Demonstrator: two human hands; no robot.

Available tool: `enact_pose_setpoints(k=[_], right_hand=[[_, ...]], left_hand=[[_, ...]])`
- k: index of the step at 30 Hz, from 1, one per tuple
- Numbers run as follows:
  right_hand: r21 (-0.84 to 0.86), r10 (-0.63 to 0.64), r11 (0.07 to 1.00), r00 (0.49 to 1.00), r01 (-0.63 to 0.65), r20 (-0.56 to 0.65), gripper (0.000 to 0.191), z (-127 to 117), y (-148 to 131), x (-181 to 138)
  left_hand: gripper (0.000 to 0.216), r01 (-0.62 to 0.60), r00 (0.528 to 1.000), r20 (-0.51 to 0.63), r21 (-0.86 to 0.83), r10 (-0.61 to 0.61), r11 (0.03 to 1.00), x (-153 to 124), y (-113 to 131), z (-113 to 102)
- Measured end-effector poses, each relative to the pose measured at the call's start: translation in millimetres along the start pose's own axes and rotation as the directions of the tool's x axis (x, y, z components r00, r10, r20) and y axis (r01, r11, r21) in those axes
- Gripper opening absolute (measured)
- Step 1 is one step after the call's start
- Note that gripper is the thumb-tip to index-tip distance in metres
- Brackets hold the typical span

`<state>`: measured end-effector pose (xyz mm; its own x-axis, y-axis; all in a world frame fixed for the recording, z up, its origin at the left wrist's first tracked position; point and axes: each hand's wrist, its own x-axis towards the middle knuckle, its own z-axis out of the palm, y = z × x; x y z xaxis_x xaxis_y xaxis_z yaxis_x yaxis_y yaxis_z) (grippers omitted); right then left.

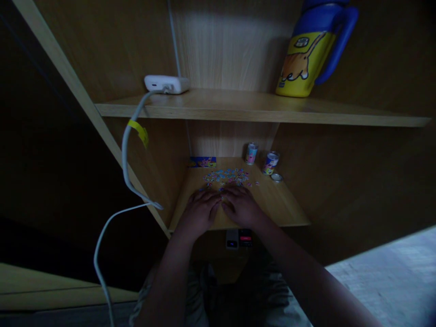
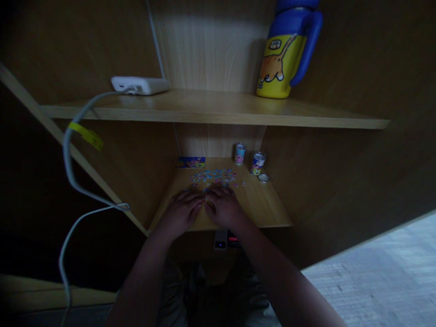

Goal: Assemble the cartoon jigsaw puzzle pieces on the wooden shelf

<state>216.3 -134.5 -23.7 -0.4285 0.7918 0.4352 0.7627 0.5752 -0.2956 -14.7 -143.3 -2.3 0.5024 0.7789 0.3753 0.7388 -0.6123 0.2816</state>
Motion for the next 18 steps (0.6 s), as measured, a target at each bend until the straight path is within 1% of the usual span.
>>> enact_pose_setpoints(k=[2,5,10,12,14,18], right_hand=[[-0.007,0.002,1.0,1.0,-0.002,-0.008,0.038,1,1,0],[-0.003,0.003,1.0,1.0,-0.003,0.0,0.039,1,1,0],[0.012,0.004,1.0,1.0,-0.004,0.01,0.039,-2,-1,1],[0.024,-0.013,1.0,1.0,0.013,0.006,0.039,-4,-2,1],[0.047,-0.044,0.998,0.999,0.044,0.006,0.037,-6,-3,1],[0.093,-0.108,0.99,0.994,0.107,0.006,0.034,-9,-4,1]], left_hand=[[0.035,0.003,1.0,0.007,0.004,-0.003,1.0,1,0,0],[0.033,0.044,0.999,-0.013,0.024,-0.044,0.999,2,2,0],[0.033,0.216,0.976,-0.06,0.096,-0.211,0.972,3,3,3],[0.037,0.254,0.966,-0.078,0.114,-0.246,0.961,2,2,4],[0.041,0.25,0.966,-0.089,0.11,-0.241,0.962,2,1,6],[0.042,0.159,0.985,-0.079,0.071,-0.153,0.985,3,-1,5]])
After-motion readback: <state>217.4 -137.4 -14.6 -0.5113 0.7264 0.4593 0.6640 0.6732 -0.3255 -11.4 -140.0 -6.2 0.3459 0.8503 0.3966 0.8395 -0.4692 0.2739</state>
